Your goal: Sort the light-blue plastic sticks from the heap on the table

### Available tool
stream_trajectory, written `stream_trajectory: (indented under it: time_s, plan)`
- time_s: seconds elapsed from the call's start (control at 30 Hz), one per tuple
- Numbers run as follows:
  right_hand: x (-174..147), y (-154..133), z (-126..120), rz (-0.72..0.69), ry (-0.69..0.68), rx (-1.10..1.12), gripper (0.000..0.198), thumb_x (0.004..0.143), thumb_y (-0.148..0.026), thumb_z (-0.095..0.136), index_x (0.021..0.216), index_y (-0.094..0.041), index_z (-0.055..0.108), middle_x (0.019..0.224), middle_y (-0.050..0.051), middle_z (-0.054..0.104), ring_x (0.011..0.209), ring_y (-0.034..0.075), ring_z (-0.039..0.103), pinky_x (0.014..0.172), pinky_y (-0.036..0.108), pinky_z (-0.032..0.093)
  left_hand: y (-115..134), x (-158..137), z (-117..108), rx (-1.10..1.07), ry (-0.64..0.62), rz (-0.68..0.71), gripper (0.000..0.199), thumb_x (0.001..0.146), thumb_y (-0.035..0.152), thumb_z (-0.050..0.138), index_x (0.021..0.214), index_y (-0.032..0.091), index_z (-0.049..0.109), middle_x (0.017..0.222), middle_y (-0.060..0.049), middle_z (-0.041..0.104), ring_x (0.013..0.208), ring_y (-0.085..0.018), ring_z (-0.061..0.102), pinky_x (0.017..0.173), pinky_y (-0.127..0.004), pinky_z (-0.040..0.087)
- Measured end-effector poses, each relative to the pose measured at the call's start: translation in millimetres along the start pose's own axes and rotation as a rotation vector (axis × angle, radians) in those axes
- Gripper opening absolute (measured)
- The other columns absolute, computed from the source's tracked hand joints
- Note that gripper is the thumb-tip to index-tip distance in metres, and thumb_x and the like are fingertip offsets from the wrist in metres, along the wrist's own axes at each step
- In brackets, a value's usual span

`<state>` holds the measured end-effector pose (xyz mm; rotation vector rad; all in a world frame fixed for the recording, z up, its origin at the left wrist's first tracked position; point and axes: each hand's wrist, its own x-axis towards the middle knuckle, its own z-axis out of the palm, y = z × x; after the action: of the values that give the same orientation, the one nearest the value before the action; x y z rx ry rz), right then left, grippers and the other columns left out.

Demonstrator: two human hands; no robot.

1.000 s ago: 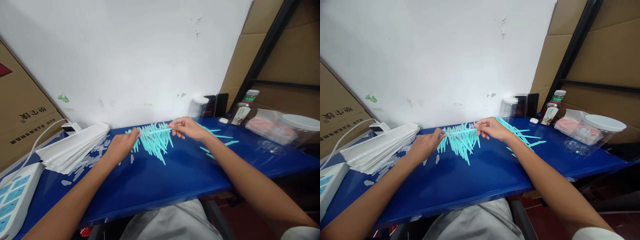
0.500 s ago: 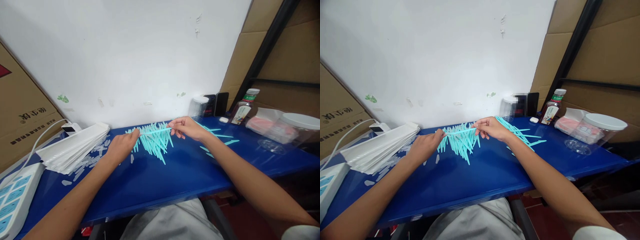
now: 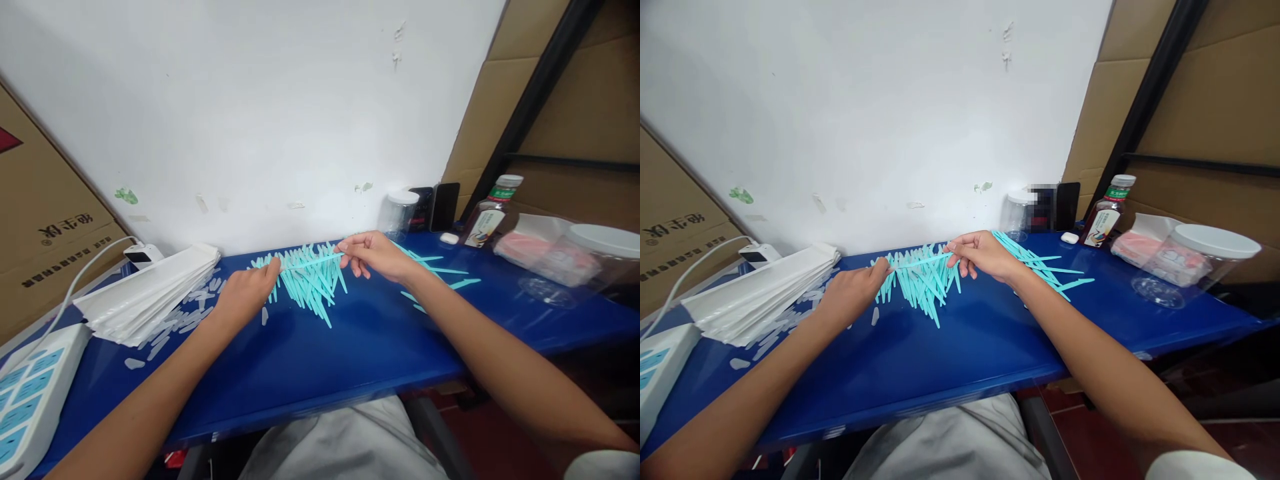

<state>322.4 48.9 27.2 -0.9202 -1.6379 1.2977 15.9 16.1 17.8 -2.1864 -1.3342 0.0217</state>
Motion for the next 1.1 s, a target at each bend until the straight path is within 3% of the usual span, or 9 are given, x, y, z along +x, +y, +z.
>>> stream_trajectory:
  time_s: [0.5,0.7,0.97,1.1]
  plan:
    - [-2,-1,7,0.02,-0.032,0.053,0.042,0.088,-0.049,0.078,0.103,-0.009,0.075,0.089,0.013,0.08,0.053,0.012,0.068,0.039,0.019,0.052,1,-2,7,-0.017,-0.006,-0.001,0.038,0.109,0.031,0.029,0.124,0.012,0.058,0.071,-0.013,0.069,0.068,-0.031,0.073,0.057,-0.031,0.046]
    - [-7,-5,19,0.018,-0.115,0.093,0.05,0.087,-0.056,0.077,0.108,-0.01,0.074,0.107,0.019,0.079,0.069,0.019,0.077,0.048,0.023,0.059,6,-1,6,-0.038,-0.004,0.005,0.043,0.111,0.038,0.022,0.115,0.014,0.058,0.071,-0.011,0.07,0.064,-0.027,0.072,0.054,-0.028,0.041]
    - [-8,-3,20,-0.002,-0.11,0.108,0.053,0.084,-0.059,0.078,0.107,-0.011,0.074,0.108,0.02,0.079,0.074,0.022,0.079,0.05,0.024,0.06,8,-2,5,-0.101,0.013,-0.001,0.048,0.111,0.04,0.019,0.11,0.015,0.059,0.075,-0.012,0.072,0.066,-0.025,0.072,0.054,-0.027,0.033]
    - [-4,1,16,-0.028,-0.007,0.062,0.046,0.086,-0.055,0.079,0.102,-0.012,0.076,0.103,0.018,0.08,0.07,0.02,0.078,0.049,0.023,0.059,6,0,6,-0.189,0.047,-0.033,0.048,0.111,0.046,0.02,0.118,0.017,0.058,0.071,-0.007,0.071,0.063,-0.024,0.07,0.052,-0.028,0.027]
